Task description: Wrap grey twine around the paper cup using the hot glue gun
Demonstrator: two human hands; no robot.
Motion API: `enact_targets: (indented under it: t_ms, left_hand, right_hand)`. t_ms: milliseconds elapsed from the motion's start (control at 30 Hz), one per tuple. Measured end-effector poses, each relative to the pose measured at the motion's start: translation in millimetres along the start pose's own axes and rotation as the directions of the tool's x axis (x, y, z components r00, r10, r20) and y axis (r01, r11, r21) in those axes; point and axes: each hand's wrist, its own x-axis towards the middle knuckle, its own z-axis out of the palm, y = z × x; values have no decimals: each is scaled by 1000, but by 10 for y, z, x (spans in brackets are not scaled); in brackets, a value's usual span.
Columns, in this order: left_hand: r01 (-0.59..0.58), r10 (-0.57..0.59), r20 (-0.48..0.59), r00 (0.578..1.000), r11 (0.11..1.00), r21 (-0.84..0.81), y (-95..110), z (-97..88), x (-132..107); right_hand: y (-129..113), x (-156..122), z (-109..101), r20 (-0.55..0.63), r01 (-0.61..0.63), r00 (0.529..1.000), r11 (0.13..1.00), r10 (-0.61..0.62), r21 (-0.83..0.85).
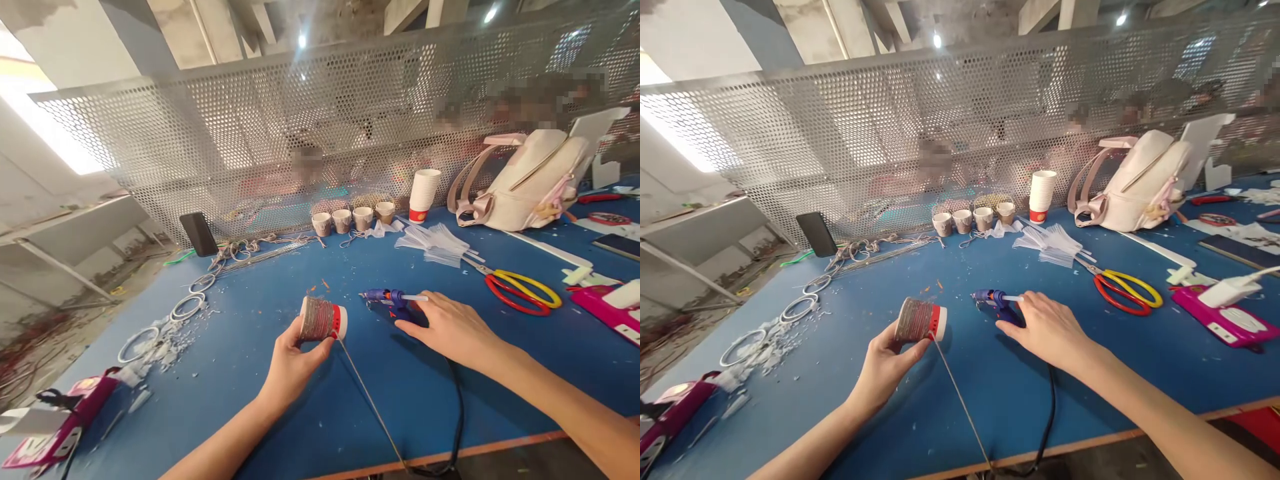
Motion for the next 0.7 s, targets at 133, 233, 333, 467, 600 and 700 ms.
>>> enact_targets:
  t_ms: [133,233,333,467,600,700]
  left_hand:
    - [41,-41,-2,999,999,-19,-22,7,5]
    - [43,-44,-9,999,999,-17,-51,-3,-2]
    - [51,-51,3,999,999,5,-93,-8,-11]
    - [36,-35,-7,999,995,88,-142,-4,-4]
    - [-28,33,-23,999,978,205,-141,5,37]
    - [-56,62,-13,998,966,252,-142,9,70]
  right_hand:
    - [-83,243,152,137,-102,988,954,65,282]
    - [-136,367,284,166,-138,983,914,79,381]
    - [-162,409,347,187,-154,980,860,70,486]
    - [-237,314,260,210,-156,978,703,10,694]
    - [-328,127,103,158,-77,983,570,-93,818]
    - [-368,20,55,123,2,976,577,-178,816]
